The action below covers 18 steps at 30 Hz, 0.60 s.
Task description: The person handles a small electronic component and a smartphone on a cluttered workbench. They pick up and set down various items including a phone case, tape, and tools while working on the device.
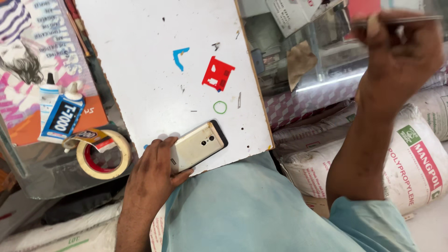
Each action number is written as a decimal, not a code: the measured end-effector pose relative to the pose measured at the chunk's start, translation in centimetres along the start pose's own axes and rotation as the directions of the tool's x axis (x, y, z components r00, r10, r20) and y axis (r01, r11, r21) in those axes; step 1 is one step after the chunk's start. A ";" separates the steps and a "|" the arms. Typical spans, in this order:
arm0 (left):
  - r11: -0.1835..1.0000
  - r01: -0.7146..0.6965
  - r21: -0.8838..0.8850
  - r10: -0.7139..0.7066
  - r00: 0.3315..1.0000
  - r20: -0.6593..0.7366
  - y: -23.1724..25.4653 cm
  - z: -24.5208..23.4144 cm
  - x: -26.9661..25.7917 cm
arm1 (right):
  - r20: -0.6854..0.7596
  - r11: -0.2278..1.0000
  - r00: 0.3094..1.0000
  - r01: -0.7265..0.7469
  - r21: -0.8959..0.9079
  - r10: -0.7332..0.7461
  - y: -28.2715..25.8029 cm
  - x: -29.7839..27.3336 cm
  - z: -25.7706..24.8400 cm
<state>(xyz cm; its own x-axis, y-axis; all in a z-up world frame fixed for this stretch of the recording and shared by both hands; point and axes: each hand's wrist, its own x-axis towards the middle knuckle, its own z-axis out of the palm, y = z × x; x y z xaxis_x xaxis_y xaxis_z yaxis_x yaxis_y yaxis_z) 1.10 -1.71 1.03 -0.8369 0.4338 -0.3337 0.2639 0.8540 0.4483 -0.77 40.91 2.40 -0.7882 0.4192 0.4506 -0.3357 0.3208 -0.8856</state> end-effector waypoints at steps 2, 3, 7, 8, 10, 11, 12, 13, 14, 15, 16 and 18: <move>1.000 -0.004 0.021 0.004 1.000 -0.012 0.2 0.0 0.2 | 0.013 0.994 0.997 0.082 -0.079 -0.081 2.5 1.8 -1.4; 1.000 -0.002 0.031 0.002 1.000 -0.016 0.3 0.0 0.2 | 0.020 0.985 0.992 0.123 -0.123 -0.121 3.9 2.8 -2.1; 1.000 0.005 0.011 -0.004 0.999 -0.054 0.5 -0.2 0.0 | 0.127 0.833 0.965 0.262 -0.487 -0.230 8.8 5.4 -1.9; 1.000 0.008 0.019 -0.007 0.998 -0.067 0.5 -0.2 -0.1 | 0.196 0.765 0.950 0.312 -0.564 -0.244 8.9 5.4 -1.7; 0.999 -0.002 0.040 0.006 0.994 -0.112 0.6 -0.2 -0.2 | 0.356 0.619 0.893 0.449 -0.644 -0.276 7.9 5.2 -0.9; 0.999 -0.014 0.052 0.022 0.989 -0.143 0.6 -0.2 -0.3 | 0.422 0.586 0.860 0.505 -0.634 -0.285 7.0 5.2 -0.4; 0.998 -0.026 0.064 0.036 0.985 -0.169 0.5 -0.2 -0.5 | 0.486 0.554 0.825 0.558 -0.618 -0.288 6.1 5.1 0.1; 0.998 -0.013 0.058 0.023 0.986 -0.167 0.4 -0.1 -0.6 | 0.524 0.562 0.801 0.586 -0.584 -0.289 5.2 5.1 0.6; 0.999 -0.005 0.052 0.014 0.986 -0.164 0.3 0.0 -0.6 | 0.548 0.577 0.785 0.599 -0.555 -0.288 4.6 5.1 1.1; 0.999 0.003 0.046 0.005 0.987 -0.160 0.2 0.1 -0.7 | 0.571 0.593 0.769 0.610 -0.525 -0.286 4.2 5.2 1.6; 0.999 -0.008 0.049 0.017 0.985 -0.173 0.1 0.1 -0.7 | 0.581 0.614 0.764 0.609 -0.502 -0.282 3.8 5.4 1.7; 0.998 -0.032 0.058 0.043 0.979 -0.198 0.1 0.1 -0.8 | 0.598 0.654 0.753 0.602 -0.457 -0.275 3.3 5.8 1.6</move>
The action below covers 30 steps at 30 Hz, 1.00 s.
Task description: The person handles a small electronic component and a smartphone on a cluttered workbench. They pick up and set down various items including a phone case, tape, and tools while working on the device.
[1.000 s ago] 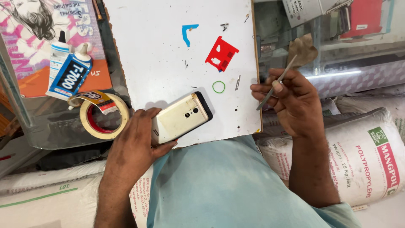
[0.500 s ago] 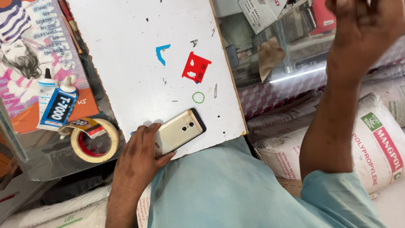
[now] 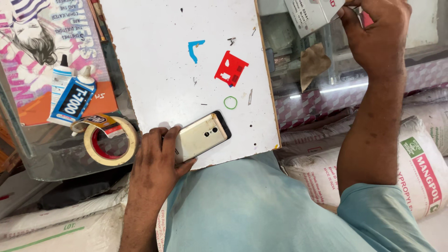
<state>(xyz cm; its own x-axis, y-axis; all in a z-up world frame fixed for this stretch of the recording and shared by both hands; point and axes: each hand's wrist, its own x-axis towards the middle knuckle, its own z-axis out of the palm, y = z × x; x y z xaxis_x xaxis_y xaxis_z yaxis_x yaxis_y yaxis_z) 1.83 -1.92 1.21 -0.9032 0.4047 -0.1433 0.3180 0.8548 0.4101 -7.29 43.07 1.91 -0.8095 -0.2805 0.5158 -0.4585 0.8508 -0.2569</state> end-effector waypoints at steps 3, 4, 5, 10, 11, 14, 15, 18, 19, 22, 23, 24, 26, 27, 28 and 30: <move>1.000 0.016 -0.014 -0.016 0.999 0.027 -0.1 0.0 0.1 | 0.030 0.997 0.999 -0.017 0.075 0.015 0.2 -0.2 -0.5; 1.000 0.019 -0.014 -0.019 0.999 0.036 -0.1 0.0 0.2 | 0.043 0.995 0.998 -0.038 0.092 0.035 0.3 -0.2 -0.6; 1.000 0.022 -0.014 -0.021 0.999 0.045 -0.2 0.1 0.3 | 0.054 0.993 0.997 -0.051 0.104 0.046 0.3 -0.3 -0.7; 1.000 0.007 -0.004 -0.007 0.998 0.069 -0.4 0.2 0.6 | 0.093 0.984 0.993 -0.089 0.157 0.075 -0.6 -0.3 -1.2; 1.000 0.000 -0.004 0.000 0.998 0.066 -0.4 0.2 0.6 | 0.090 0.986 0.993 -0.093 0.137 0.081 -0.9 -0.1 -1.4; 1.000 0.005 -0.007 -0.004 0.997 0.075 -0.3 0.1 0.7 | 0.070 0.994 0.992 -0.104 0.019 0.103 -2.2 0.1 -2.3; 1.000 0.010 -0.008 -0.009 0.997 0.081 -0.3 0.1 0.7 | 0.061 0.994 0.992 -0.109 -0.031 0.111 -2.7 -0.1 -2.6; 1.000 0.018 0.002 -0.018 0.996 0.085 -0.2 0.1 0.8 | -0.046 0.986 0.987 -0.158 -0.053 0.155 -3.7 -1.4 -2.7; 1.000 0.017 -0.006 -0.016 0.997 0.073 -0.2 0.1 0.8 | -0.131 0.981 0.972 -0.191 0.028 0.193 -4.2 -2.2 -1.8; 0.999 0.018 -0.030 -0.017 0.998 0.053 -0.2 0.0 0.6 | -0.250 0.923 0.893 -0.334 0.188 0.374 -6.5 -4.8 0.9; 0.999 0.017 -0.038 -0.015 0.998 0.058 -0.3 0.0 0.7 | -0.261 0.891 0.858 -0.391 0.229 0.443 -7.7 -5.6 1.8; 0.999 0.018 -0.043 -0.015 0.998 0.064 -0.4 0.0 0.6 | -0.203 0.904 0.886 -0.381 0.196 0.417 -8.8 -6.1 2.5; 0.998 0.015 -0.059 -0.013 0.999 0.041 -0.5 0.0 0.5 | -0.049 0.897 0.911 -0.391 0.207 0.409 -11.3 -6.6 3.7; 0.998 0.009 -0.065 -0.007 1.000 0.027 -0.4 -0.1 0.5 | 0.046 0.875 0.908 -0.415 0.248 0.417 -12.7 -6.6 4.2; 0.997 0.006 -0.074 -0.004 1.000 0.024 -0.4 -0.1 0.7 | 0.109 0.872 0.907 -0.420 0.250 0.406 -13.8 -6.4 4.7; 0.995 0.002 -0.096 0.000 1.000 0.020 -0.3 -0.2 1.0 | 0.193 0.891 0.910 -0.404 0.207 0.367 -15.2 -5.7 5.6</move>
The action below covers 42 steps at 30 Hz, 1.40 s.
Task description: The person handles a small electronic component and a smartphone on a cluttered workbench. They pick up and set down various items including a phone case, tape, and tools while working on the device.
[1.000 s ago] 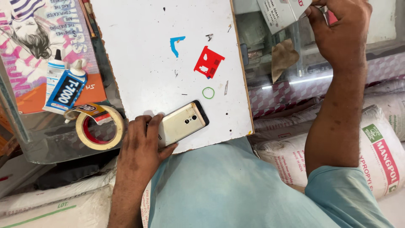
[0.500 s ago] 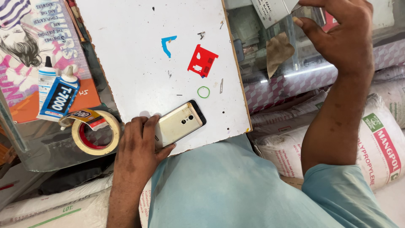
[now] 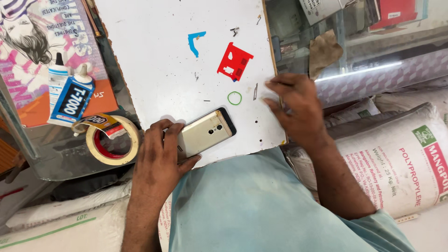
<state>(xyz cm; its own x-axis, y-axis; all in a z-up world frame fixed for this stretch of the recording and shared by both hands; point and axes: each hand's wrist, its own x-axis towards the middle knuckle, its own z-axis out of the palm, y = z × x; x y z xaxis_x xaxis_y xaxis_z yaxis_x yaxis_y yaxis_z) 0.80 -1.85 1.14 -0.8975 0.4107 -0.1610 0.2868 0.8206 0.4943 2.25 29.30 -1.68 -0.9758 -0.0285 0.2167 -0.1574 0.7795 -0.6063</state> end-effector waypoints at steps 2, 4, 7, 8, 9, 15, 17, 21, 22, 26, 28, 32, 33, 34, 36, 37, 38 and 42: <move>1.000 0.019 0.000 -0.019 0.999 0.028 -0.1 0.0 0.1 | 0.059 0.994 0.998 0.042 -0.099 -0.036 -0.8 0.1 0.6; 0.999 0.032 -0.003 -0.032 0.999 0.040 -0.1 0.0 0.1 | 0.040 0.996 0.999 -0.001 -0.091 0.004 -1.2 0.3 1.2; 0.999 0.036 -0.009 -0.036 0.999 0.027 -0.2 0.1 0.0 | 0.016 0.991 1.000 -0.006 -0.131 0.008 -1.6 0.2 1.6; 0.999 0.034 -0.011 -0.034 0.999 0.020 -0.2 0.1 0.0 | 0.010 0.988 1.000 0.000 -0.154 0.001 -1.6 0.1 1.6; 0.999 0.033 -0.013 -0.032 0.999 0.013 -0.2 0.1 -0.1 | 0.008 0.986 1.000 0.004 -0.167 -0.003 -1.6 0.2 1.7; 0.999 0.030 0.014 -0.031 0.999 0.028 -0.4 0.4 -0.2 | 0.013 0.978 1.000 0.021 -0.209 -0.019 -1.5 0.2 1.9; 0.999 0.017 0.030 -0.018 1.000 0.020 -0.5 0.5 -0.3 | 0.001 0.976 0.999 0.039 -0.214 -0.039 -1.4 0.2 1.9; 1.000 0.018 0.020 -0.018 1.000 0.022 -0.5 0.5 -0.3 | -0.024 0.975 0.998 0.046 -0.218 -0.052 -1.2 0.2 2.2; 1.000 0.020 0.012 -0.020 1.000 0.023 -0.5 0.4 -0.3 | -0.023 0.976 0.999 0.041 -0.215 -0.047 -1.2 0.2 2.2; 0.999 0.036 -0.011 -0.036 0.999 0.034 -0.3 0.1 -0.1 | -0.003 0.985 1.000 0.022 -0.169 -0.023 -1.1 0.3 1.7; 0.999 0.045 -0.026 -0.044 0.998 0.035 -0.1 -0.1 -0.1 | -0.012 0.986 1.000 -0.003 -0.168 0.001 -1.1 0.3 1.5; 0.997 0.048 -0.058 -0.047 0.999 0.028 0.2 -0.5 -0.2 | 0.026 0.985 1.000 0.006 -0.172 -0.001 -0.8 0.2 1.5; 0.997 0.053 -0.063 -0.052 0.998 0.025 0.2 -0.6 -0.3 | 0.032 0.981 0.999 0.009 -0.194 -0.003 -0.7 0.1 1.4; 0.996 0.047 -0.070 -0.047 0.999 0.012 0.2 -0.6 -0.5 | 0.044 0.979 0.999 0.022 -0.203 -0.014 -0.5 0.0 1.4; 0.996 0.032 -0.082 -0.034 0.999 -0.017 0.2 -0.4 -0.7 | 0.068 0.976 0.997 0.039 -0.215 -0.025 -0.2 -0.2 1.5; 0.996 0.022 -0.089 -0.025 0.999 -0.030 0.1 -0.5 -0.8 | 0.080 0.975 0.996 0.043 -0.217 -0.026 -0.1 -0.3 1.5; 0.995 0.010 -0.101 -0.014 0.999 -0.045 0.0 -0.4 -0.8 | 0.093 0.973 0.995 0.049 -0.224 -0.028 0.1 -0.4 1.4; 0.996 -0.026 -0.090 0.021 0.998 -0.054 -0.3 -0.1 -1.0 | 0.076 0.960 0.994 0.101 -0.261 -0.083 0.9 -0.9 1.8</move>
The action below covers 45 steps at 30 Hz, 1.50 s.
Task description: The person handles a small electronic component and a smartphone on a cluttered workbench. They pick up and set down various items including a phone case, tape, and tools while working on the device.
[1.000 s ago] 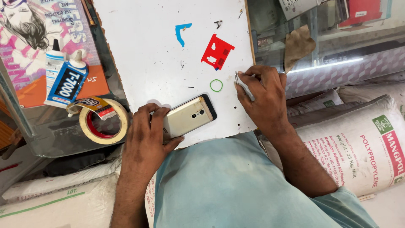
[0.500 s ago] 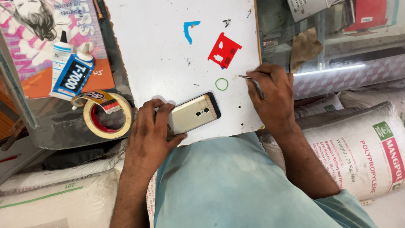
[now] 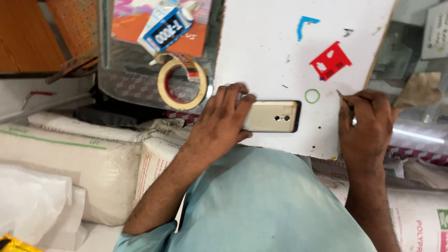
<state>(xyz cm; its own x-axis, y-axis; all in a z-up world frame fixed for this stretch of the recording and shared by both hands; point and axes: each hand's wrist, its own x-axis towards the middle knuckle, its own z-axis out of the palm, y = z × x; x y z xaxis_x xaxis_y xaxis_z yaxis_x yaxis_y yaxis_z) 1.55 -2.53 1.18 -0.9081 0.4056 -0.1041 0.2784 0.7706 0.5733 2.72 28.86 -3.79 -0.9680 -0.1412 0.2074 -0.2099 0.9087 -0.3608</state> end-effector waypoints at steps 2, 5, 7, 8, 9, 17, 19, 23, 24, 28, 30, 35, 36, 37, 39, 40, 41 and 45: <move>1.000 -0.005 0.010 0.005 1.000 -0.017 -0.1 0.1 -0.2 | -0.009 1.000 1.000 0.015 -0.006 -0.015 0.2 -0.2 0.4; 1.000 -0.010 0.028 0.011 1.000 -0.027 -0.2 0.4 -0.3 | -0.012 1.000 1.000 0.015 -0.014 -0.015 0.4 -0.4 0.6; 0.999 -0.018 0.037 0.019 0.999 -0.030 -0.3 0.4 -0.3 | -0.016 1.000 1.000 0.006 -0.006 -0.006 0.4 -0.4 0.7; 0.999 -0.024 0.039 0.025 0.999 -0.031 -0.3 0.4 -0.3 | -0.014 1.000 1.000 0.001 -0.002 -0.001 0.4 -0.3 0.7; 0.999 -0.030 0.041 0.031 0.999 -0.032 -0.3 0.4 -0.4 | -0.013 1.000 1.000 -0.004 0.003 0.004 0.4 -0.3 0.6; 0.998 -0.031 0.047 0.033 0.998 -0.053 -0.4 0.4 -0.6 | 0.010 1.000 1.000 0.006 0.012 -0.006 -0.2 0.2 0.0; 0.999 -0.029 0.045 0.032 0.998 -0.053 -0.4 0.4 -0.5 | 0.011 1.000 1.000 0.010 -0.007 -0.010 -0.3 0.3 0.0; 0.999 -0.020 0.025 0.021 0.999 -0.035 -0.3 0.1 -0.3 | 0.013 0.994 0.998 0.062 -0.085 -0.061 -0.5 0.6 0.2; 1.000 -0.016 0.019 0.017 0.999 -0.028 -0.3 0.1 -0.3 | 0.015 0.995 0.998 0.057 -0.077 -0.056 -0.5 0.6 0.2; 0.999 -0.033 0.028 0.034 0.999 -0.042 -0.2 0.0 -0.3 | 0.026 0.998 0.999 0.043 -0.048 -0.041 -0.8 1.0 0.1; 0.999 -0.034 0.023 0.035 0.999 -0.039 -0.2 -0.1 -0.2 | 0.030 0.999 0.999 0.040 -0.035 -0.039 -1.0 1.2 -0.2; 0.999 -0.019 0.028 0.020 0.999 -0.028 0.1 -0.1 -0.1 | 0.048 0.999 0.998 0.033 -0.024 -0.032 -1.7 1.6 -0.9; 0.999 -0.022 0.027 0.023 0.999 -0.030 0.1 -0.1 0.0 | 0.047 0.999 0.999 0.028 -0.026 -0.027 -1.8 1.7 -0.9; 1.000 -0.018 0.024 0.019 0.999 -0.028 0.1 -0.2 0.0 | 0.045 0.999 0.999 0.023 -0.029 -0.021 -1.8 1.8 -0.8; 1.000 -0.012 0.016 0.013 1.000 -0.019 0.2 -0.2 0.0 | 0.048 0.999 0.999 0.025 -0.032 -0.023 -1.9 1.9 -0.8; 1.000 -0.010 0.022 0.011 1.000 -0.018 0.2 -0.3 0.1 | 0.047 0.999 0.999 0.029 -0.037 -0.027 -1.8 2.0 -0.8; 1.000 -0.008 0.029 0.009 1.000 -0.017 0.3 -0.3 0.1 | 0.047 0.999 0.998 0.032 -0.042 -0.030 -1.8 2.1 -0.9; 0.999 0.014 0.030 -0.014 1.000 0.011 0.5 -0.4 0.5 | 0.004 1.000 1.000 -0.010 0.006 0.010 -1.6 2.4 -1.4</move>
<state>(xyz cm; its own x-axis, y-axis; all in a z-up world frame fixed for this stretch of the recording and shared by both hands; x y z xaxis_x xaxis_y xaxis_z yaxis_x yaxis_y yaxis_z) 1.11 -2.13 1.75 -0.9084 0.4001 -0.1211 0.2751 0.7903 0.5474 0.90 27.67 -1.42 -0.9707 -0.1335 0.1997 -0.2006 0.9079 -0.3681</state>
